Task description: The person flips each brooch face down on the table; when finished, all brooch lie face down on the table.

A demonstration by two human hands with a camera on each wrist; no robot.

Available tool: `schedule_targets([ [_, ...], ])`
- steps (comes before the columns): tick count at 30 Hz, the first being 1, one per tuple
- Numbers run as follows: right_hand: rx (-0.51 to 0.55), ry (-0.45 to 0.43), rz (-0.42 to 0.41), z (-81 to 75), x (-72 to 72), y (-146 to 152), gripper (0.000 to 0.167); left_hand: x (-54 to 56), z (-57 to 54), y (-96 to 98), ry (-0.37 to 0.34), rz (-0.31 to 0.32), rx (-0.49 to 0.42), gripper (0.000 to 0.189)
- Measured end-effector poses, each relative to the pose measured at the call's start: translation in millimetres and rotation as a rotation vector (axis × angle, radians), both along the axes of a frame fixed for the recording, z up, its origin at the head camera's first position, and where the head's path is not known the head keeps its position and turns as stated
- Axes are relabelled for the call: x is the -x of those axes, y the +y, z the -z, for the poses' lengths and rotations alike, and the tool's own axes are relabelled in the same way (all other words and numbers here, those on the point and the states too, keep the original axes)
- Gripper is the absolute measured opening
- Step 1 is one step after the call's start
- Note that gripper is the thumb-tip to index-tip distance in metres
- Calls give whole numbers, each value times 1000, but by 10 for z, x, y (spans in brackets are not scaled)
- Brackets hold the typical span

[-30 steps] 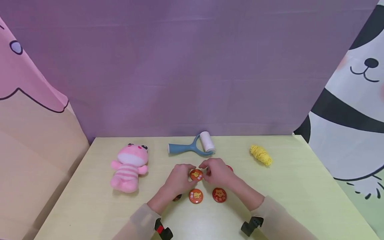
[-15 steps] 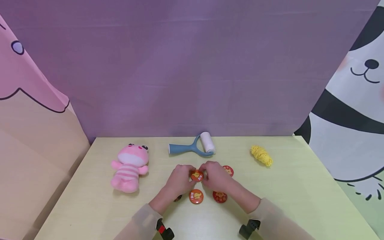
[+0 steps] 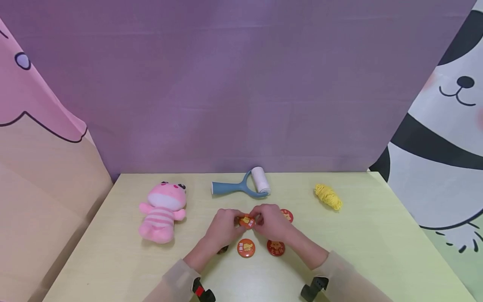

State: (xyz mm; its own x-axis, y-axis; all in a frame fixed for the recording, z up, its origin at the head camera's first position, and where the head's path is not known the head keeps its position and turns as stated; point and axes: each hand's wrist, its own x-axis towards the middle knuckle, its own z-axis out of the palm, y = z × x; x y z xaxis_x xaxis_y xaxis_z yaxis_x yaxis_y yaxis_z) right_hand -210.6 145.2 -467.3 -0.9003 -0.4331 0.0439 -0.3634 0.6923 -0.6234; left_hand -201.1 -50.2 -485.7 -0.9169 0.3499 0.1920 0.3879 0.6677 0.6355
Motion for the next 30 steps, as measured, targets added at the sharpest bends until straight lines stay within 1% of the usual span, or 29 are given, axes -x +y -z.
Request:
schedule_targets([
  [4, 65, 9, 0, 33, 13, 51, 19, 7, -4, -50, 64, 8, -53, 23],
  [6, 95, 11, 10, 27, 15, 79, 19, 7, -21, -75, 68, 8, -92, 24],
  [8, 124, 13, 21, 2, 16, 108, 19, 3, -53, -96, 56, 8, -147, 26],
  [11, 177, 33, 24, -66, 13, 141, 20, 0, -103, -114, 49, -1, -248, 29],
  [14, 246, 51, 17, -138, 13, 165, 21, -5, -151, -119, 78, -7, -353, 33],
  [17, 322, 55, 16, -213, 10, 184, 22, -15, -194, -112, 103, -16, -438, 36],
  [25, 454, 60, -11, -395, -16, 220, 23, -59, -312, -56, 175, -27, -612, 38],
  [30, 533, 62, -33, -460, -27, 239, 21, -90, -378, -38, 221, -31, -681, 35],
])
